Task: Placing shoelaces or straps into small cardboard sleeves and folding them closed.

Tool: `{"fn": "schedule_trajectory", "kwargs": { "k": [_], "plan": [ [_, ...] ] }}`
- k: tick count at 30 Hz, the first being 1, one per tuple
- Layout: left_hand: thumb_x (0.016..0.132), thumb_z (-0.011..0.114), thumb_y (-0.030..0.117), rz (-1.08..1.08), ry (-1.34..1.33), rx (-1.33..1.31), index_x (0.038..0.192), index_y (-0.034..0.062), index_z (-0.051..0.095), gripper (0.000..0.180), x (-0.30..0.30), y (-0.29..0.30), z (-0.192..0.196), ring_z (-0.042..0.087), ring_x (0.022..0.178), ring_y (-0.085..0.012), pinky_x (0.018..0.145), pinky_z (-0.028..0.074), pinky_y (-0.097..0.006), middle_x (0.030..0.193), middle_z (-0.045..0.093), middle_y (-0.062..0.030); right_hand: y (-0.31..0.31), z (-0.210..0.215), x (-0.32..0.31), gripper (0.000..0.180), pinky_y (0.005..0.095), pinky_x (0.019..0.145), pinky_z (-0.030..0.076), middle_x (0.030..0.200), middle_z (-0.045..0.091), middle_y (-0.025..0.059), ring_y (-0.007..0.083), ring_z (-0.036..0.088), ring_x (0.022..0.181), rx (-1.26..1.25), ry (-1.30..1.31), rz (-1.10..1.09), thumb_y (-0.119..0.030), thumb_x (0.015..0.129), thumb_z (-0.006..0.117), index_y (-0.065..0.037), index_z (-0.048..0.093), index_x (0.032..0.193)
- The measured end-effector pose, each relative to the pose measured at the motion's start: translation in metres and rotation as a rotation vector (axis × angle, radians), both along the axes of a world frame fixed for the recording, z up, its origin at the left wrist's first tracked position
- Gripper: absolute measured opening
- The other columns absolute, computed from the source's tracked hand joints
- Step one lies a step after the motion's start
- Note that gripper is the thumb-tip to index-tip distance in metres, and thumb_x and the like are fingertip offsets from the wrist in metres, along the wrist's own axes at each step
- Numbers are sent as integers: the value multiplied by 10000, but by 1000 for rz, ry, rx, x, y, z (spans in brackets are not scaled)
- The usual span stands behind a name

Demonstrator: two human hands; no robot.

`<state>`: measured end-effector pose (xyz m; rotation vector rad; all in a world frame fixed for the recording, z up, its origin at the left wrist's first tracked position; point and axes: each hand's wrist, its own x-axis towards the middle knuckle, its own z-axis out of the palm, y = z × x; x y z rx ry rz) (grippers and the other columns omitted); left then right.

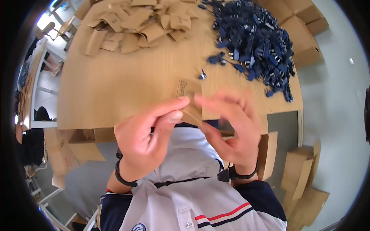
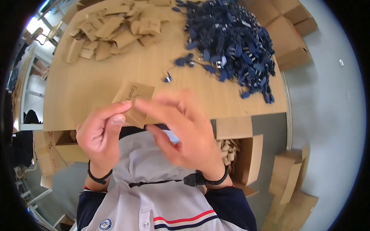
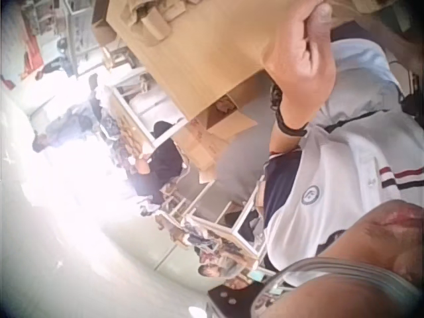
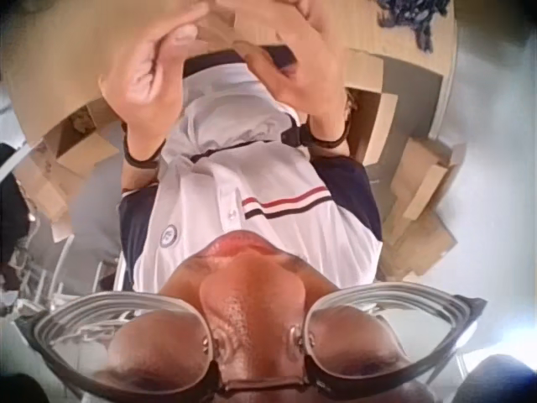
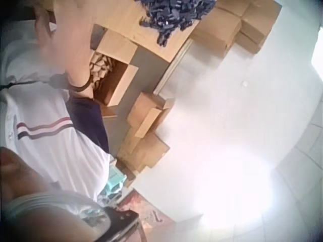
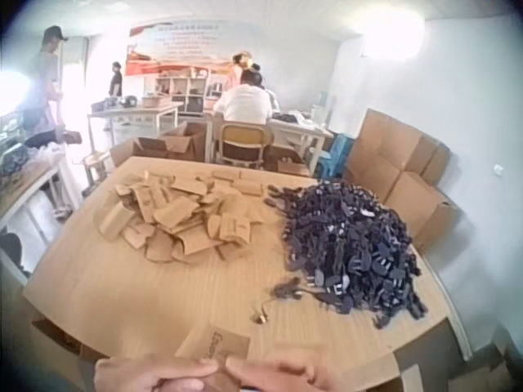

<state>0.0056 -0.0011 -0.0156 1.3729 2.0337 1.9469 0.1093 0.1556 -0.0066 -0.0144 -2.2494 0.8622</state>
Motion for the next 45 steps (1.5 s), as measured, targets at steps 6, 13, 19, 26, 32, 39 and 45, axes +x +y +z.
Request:
{"fn": "schedule_trajectory", "kwargs": {
  "k": [6, 13, 19, 26, 32, 39, 45],
  "plan": [
    [978, 502, 70, -474, -964, 21, 1072, -33, 654, 206, 37, 11, -17, 686, 667, -159, 623, 524, -226, 799, 667, -78, 8, -37, 20, 352, 311, 634, 491, 819, 662, 91, 285, 609, 717, -159, -198, 195, -42, 622, 742, -38, 690, 970],
    [880, 590, -6, -868, -293, -371, 953, 16, 661, 104, 8, 25, 2, 631, 513, -107, 473, 445, -188, 679, 669, -60, 16, -55, 30, 393, 235, 564, 459, 748, 688, 58, 113, 606, 601, -968, -669, 992, -161, 569, 916, 0, 693, 850],
    [854, 662, 121, -905, -95, -411, 850, 59, 655, 62, 9, 27, -3, 619, 584, -147, 504, 429, -280, 701, 647, -48, 18, -56, 27, 341, 234, 436, 413, 668, 643, 40, 89, 592, 533, -958, -812, 1205, -122, 618, 889, 28, 666, 829],
    [884, 638, 365, -383, 756, -232, 1013, 22, 545, 377, 0, 25, -6, 626, 757, -221, 703, 474, -290, 878, 626, -87, -7, -88, 11, 441, 254, 523, 466, 826, 635, 63, 102, 617, 728, -1488, -339, 1287, -314, 708, 851, 12, 626, 902],
    [871, 642, 389, -446, 968, -403, 1163, -12, 473, 524, 27, 48, 29, 632, 863, -280, 822, 483, -365, 1021, 608, -164, 18, -51, 47, 853, 313, 865, 468, 1089, 595, 83, 163, 573, 1023, -1174, -253, 773, -540, 693, 798, -3, 473, 1270],
    [883, 627, 311, -161, 542, -433, 1240, 50, 531, 453, -16, 99, 16, 587, 1054, -320, 930, 445, -417, 1200, 587, -170, 107, -85, 216, 344, 455, 910, 499, 951, 606, 142, 265, 621, 907, 301, 310, -950, -168, 853, 593, 49, 501, 1103],
    [893, 598, 306, -55, 545, -732, 1118, 31, 575, 356, -72, 141, -42, 587, 978, -286, 862, 464, -378, 1038, 605, -121, 85, -169, 286, 607, 407, 997, 430, 1214, 580, 153, 278, 548, 1133, 240, -449, -1297, 14, 776, 671, -2, 432, 1334]
  ]
}}
